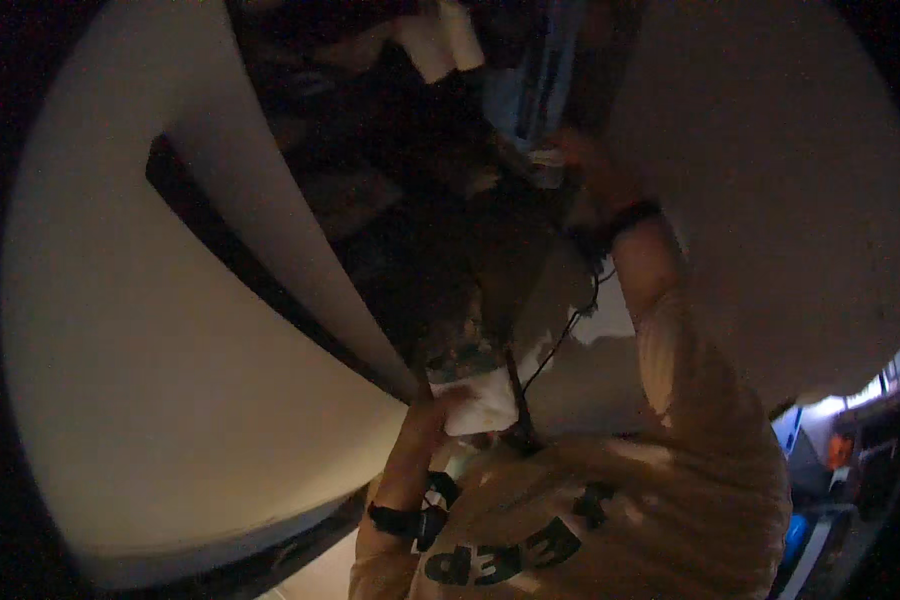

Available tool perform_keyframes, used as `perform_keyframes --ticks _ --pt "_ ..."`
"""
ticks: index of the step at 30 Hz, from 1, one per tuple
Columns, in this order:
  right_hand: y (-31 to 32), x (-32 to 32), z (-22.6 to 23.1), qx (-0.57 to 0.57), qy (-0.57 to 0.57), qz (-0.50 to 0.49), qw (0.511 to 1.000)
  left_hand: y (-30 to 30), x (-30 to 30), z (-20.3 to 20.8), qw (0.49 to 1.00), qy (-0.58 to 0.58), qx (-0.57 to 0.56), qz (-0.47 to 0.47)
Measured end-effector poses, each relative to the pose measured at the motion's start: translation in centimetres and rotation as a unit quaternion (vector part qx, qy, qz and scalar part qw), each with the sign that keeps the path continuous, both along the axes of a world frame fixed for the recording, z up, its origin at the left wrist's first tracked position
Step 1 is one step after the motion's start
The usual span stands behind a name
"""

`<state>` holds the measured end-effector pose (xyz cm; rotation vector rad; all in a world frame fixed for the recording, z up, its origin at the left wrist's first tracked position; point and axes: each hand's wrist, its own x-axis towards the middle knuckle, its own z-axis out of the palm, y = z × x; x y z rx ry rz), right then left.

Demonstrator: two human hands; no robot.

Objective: Folding clothes and placing them in a closet.

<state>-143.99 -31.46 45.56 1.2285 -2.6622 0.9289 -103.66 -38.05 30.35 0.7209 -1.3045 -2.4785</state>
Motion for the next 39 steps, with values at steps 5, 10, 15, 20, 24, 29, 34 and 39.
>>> perform_keyframes --ticks 5,10,15,20,24,29,34,39 --pt "5.9 -0.4 -1.5 0.053 0.031 -0.009 0.998 5.3 2.6 0.0 0.994 0.033 0.102 0.031" --pt "14.3 5.4 -4.7 0.087 0.02 -0.021 0.996 11.8 8.6 -2.6 0.995 -0.035 0.074 0.057" --pt "12.3 11.4 -1.4 0.074 0.06 0.053 0.994 17.7 13.4 -2.2 0.994 -0.042 0.058 0.079" --pt "10.9 21.2 -5.0 0.09 0.06 0.147 0.983 21.7 20.5 -5.6 0.98 -0.092 -0.174 -0.025" --pt "6.2 22.1 -7.0 0.071 0.077 0.184 0.977 19.5 17.5 -6.1 0.99 -0.118 -0.061 -0.036" --pt "3.7 11.6 -7.2 0.083 0.078 0.191 0.975 14.0 8.5 -12.8 0.975 -0.086 -0.205 -0.002" --pt "4.9 5.5 -9.7 0.098 0.038 0.132 0.986 10.6 4.9 -6.2 0.981 -0.148 0.113 0.051" --pt "10.8 5.1 -9.5 0.121 0.028 0.131 0.984 16.2 2.6 -5.9 0.98 -0.091 0.149 0.094"
